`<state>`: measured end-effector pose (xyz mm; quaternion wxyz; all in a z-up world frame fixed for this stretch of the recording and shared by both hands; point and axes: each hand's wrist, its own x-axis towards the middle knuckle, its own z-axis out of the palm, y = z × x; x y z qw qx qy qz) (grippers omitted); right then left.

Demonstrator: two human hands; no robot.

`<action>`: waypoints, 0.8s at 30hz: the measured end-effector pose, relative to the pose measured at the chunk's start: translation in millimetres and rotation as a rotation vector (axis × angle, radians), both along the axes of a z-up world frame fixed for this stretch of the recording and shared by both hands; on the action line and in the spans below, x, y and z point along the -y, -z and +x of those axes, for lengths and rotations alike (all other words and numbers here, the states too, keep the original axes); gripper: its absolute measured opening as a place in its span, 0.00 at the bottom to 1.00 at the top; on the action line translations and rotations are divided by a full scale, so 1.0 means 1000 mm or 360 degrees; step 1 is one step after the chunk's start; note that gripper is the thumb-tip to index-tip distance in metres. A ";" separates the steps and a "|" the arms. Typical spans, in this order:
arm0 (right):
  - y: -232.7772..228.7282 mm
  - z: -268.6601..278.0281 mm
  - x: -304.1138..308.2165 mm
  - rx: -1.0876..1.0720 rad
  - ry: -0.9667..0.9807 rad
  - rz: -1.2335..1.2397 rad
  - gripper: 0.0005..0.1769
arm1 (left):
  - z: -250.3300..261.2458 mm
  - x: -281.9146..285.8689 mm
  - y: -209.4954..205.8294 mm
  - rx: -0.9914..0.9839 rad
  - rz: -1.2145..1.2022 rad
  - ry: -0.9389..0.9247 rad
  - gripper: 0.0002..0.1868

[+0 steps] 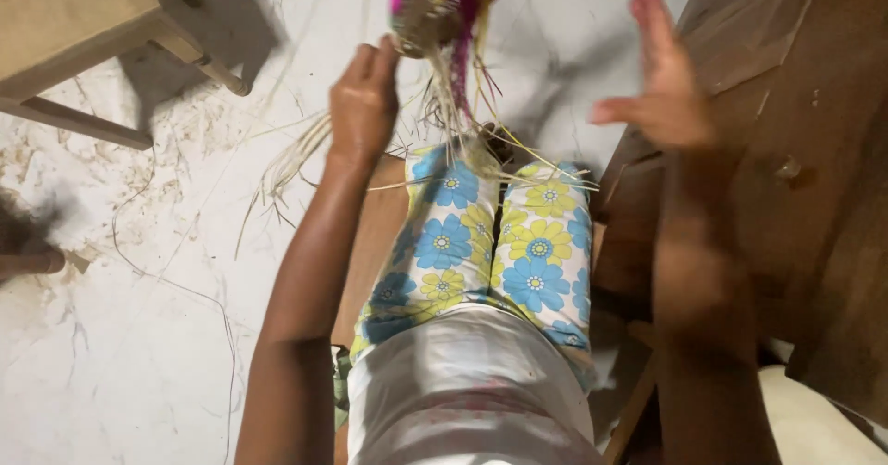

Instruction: Weaving a circular hand fan using colored straw fibers.

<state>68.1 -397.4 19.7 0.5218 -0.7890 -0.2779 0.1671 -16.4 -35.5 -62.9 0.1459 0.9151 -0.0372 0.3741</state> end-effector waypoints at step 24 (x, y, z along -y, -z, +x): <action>-0.032 0.019 0.149 0.1354 0.0482 -0.0691 0.26 | 0.013 -0.017 0.017 0.0044 -0.0629 0.0197 0.10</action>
